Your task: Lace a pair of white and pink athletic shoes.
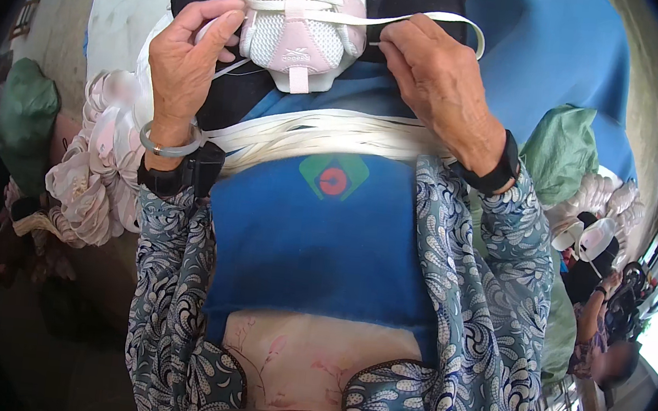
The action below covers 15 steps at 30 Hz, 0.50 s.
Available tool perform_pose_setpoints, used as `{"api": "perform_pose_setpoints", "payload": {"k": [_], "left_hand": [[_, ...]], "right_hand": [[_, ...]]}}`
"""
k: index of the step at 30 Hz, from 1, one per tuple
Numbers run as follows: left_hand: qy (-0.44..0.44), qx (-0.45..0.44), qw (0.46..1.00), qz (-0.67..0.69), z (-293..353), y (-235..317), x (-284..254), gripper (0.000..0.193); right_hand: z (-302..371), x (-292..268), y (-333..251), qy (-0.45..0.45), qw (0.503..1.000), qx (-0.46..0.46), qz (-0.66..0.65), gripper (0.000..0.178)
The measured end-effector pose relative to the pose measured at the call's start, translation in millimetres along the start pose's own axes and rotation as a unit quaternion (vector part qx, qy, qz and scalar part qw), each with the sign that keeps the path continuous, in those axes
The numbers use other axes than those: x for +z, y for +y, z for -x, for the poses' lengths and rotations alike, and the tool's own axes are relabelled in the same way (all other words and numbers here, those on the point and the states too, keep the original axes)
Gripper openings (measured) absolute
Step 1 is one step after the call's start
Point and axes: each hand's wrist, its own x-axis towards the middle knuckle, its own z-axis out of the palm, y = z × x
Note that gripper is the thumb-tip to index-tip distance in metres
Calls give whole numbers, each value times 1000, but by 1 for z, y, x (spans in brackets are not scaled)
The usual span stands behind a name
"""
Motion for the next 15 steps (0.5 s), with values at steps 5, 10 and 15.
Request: {"api": "perform_pose_setpoints", "payload": {"k": [5,10,15], "left_hand": [[61,-39,996,49,12,-3,4,15],[81,-12,997,-10,10,-7,8,14],[74,147,973,-164,13,-9,7,21]], "right_hand": [[-10,3,-2,43,999,-9,-11,11],[-19,15,-7,92,992,28,-85,11],[-16,12,-8,54,987,90,-123,12]]}}
